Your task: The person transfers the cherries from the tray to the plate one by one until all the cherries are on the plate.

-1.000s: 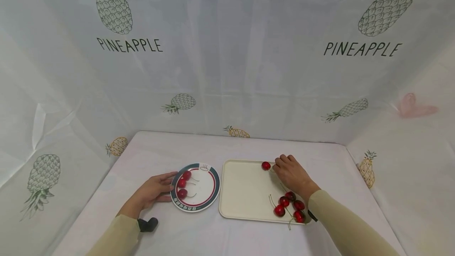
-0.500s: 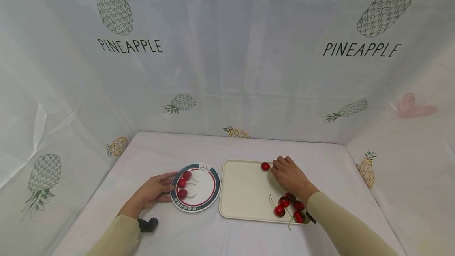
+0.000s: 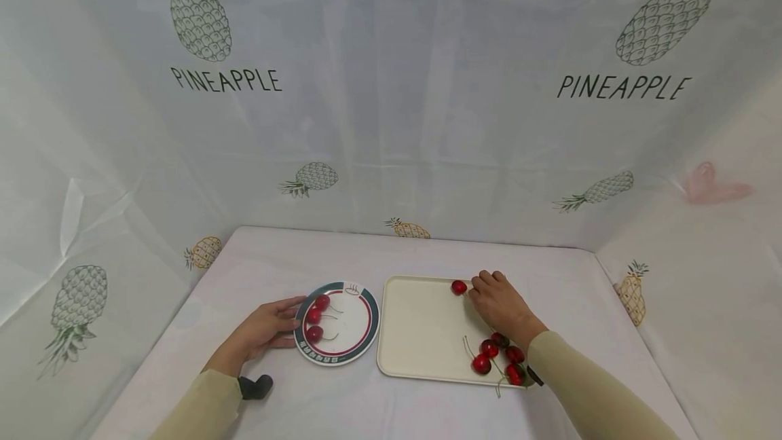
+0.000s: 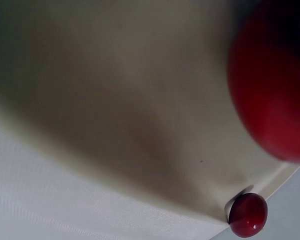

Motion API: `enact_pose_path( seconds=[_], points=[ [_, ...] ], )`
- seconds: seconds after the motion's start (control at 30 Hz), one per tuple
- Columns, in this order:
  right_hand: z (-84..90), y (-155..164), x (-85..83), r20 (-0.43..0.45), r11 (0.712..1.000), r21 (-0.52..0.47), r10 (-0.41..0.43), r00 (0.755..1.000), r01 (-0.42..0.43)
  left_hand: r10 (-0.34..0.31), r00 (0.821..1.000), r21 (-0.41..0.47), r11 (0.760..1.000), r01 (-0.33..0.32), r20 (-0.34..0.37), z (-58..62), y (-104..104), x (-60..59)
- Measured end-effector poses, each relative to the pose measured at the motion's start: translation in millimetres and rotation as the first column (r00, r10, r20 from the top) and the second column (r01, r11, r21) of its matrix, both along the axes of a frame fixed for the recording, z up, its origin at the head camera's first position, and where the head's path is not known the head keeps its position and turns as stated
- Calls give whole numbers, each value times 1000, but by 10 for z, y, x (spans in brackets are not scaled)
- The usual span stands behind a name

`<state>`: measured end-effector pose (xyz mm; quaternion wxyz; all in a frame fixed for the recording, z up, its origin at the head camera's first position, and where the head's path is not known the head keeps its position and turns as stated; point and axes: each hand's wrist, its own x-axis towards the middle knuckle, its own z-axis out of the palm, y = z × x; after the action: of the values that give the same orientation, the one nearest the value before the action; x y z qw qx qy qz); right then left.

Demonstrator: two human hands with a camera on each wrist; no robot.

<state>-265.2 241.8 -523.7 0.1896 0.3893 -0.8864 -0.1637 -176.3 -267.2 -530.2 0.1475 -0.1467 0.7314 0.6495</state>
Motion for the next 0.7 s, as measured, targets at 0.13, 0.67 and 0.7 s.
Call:
enact_pose_path(
  seconds=[0.13,0.67,0.7],
  points=[
    [-16,5,4,-1,1000,9,0,1000,0,0,1000,1,1000,0,2,0,5,5],
    [46,-115,-22,-46,997,-41,57,997,-59,-1,1000,-4,1000,1,14,15,5,-5],
    [57,-138,-23,-53,997,-43,63,997,-66,-1,1000,-2,1000,1,16,15,5,-7]
  ],
)
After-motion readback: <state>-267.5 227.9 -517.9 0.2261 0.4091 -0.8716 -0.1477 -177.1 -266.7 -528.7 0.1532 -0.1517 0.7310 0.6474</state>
